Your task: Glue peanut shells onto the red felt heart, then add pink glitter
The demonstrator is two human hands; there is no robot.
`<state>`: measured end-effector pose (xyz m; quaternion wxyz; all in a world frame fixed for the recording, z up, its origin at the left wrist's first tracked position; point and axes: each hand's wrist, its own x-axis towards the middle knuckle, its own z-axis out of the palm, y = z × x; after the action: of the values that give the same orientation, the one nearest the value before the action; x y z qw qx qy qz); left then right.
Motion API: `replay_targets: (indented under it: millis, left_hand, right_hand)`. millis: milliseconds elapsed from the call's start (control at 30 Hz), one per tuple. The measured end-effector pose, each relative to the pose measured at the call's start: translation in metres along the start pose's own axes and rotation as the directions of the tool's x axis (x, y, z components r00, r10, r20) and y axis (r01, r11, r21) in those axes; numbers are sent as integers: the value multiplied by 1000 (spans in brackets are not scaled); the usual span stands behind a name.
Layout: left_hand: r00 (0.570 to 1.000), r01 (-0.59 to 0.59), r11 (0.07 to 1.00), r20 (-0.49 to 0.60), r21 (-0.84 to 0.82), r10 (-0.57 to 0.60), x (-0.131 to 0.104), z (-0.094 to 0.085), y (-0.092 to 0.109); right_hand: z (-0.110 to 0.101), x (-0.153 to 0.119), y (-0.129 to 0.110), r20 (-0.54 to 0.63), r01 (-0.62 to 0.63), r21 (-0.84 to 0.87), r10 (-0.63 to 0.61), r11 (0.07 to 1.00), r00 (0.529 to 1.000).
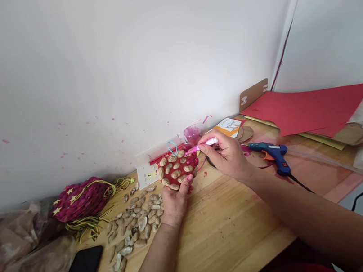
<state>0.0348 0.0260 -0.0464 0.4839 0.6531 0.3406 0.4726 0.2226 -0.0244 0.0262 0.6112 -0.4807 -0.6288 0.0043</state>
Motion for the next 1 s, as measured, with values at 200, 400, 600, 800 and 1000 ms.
replay_targets:
  millis: [200,400,600,800,1000]
  left_hand:
    - [1000,-5,999,-1,36,5,0,0,-2]
    - [1000,6,1000,2,23,-6,0,1,2]
    - [1000,-6,1000,23,13,6,0,1,2]
    - [1000,18,1000,-3,-25,-19,0,4,9]
    - [999,50,996,1,-76,-50,0,3,6]
  right_hand:
    - [0,1,1,6,16,-18,-16,1000,1000]
    - [1,1,-1,26,7,8,-7,1000,1000]
    - [1,1,-1,60,29,-4,-29,1000,998]
    - [-1,2,-3,43,35,-3,-35,999,998]
    - [-2,2,-1,122,74,-67,-66,995,990]
